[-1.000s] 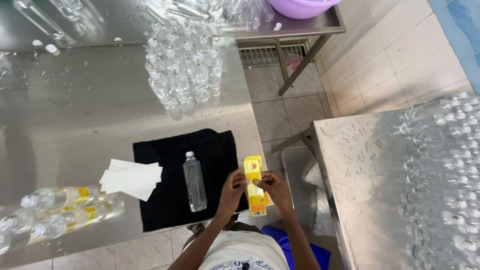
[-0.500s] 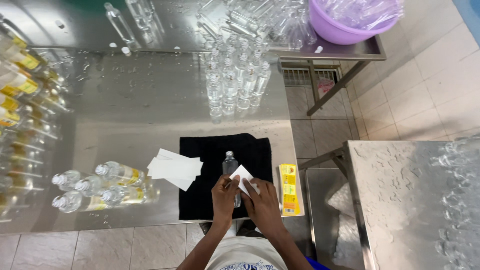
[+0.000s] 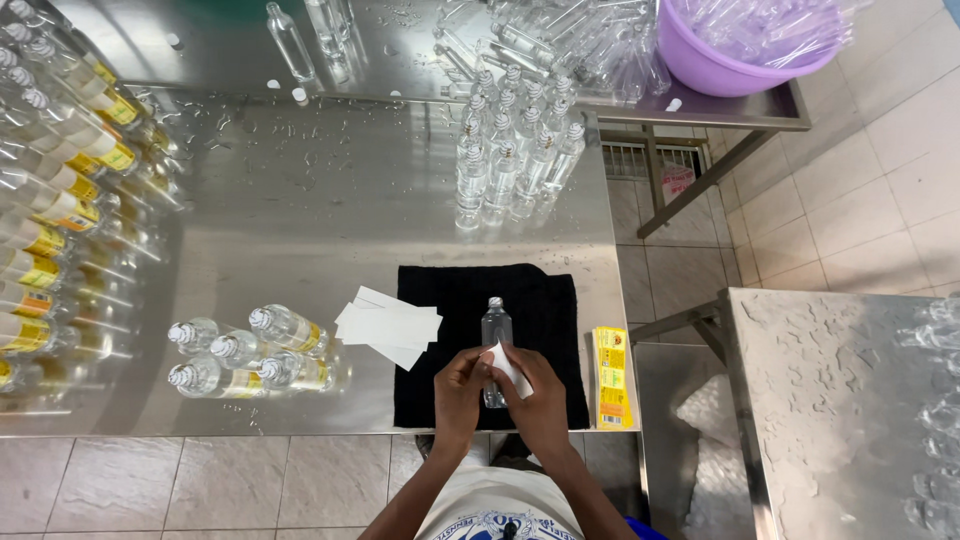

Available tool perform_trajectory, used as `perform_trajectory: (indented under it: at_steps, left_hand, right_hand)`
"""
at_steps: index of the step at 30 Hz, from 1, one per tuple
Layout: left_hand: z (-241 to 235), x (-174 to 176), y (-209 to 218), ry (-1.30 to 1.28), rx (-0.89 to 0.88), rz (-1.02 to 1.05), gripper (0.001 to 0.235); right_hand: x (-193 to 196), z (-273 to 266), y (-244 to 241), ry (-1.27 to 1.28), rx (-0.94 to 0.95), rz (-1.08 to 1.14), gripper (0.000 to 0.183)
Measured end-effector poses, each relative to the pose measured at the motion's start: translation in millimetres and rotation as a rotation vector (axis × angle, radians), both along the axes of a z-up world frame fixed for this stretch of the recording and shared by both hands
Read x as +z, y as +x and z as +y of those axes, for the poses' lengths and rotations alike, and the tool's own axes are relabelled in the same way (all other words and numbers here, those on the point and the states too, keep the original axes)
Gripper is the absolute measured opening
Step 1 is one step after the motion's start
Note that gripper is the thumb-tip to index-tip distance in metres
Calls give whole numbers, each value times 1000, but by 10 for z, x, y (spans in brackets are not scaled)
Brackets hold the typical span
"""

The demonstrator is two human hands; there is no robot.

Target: The person moves groups of clear plastic bottles from a large table to a stainless steel workbench. They then pick up individual bottles and apply yellow paper labels to them by hand, placing the labeled bottles on the left side of the table.

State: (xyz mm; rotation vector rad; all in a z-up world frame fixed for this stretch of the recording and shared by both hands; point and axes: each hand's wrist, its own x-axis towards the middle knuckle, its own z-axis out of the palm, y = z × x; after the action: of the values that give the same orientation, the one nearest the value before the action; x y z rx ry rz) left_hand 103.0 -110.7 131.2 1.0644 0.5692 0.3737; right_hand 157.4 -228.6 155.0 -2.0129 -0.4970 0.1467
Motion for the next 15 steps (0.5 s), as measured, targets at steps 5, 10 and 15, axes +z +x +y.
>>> perform_trajectory:
  at_steps: [5,10,15]
  left_hand:
    - [83,61,-47,33,-67,21,32]
    - [129,187,-30,-83,-41,79,35]
    - [115,254,13,-58,4,110,23]
  right_hand:
    - [103,8,-1,115,-16,169,31]
    - [-13,-58,46,19,116,-79,34]
    - [-128,-113,29,-9,94,-28,43]
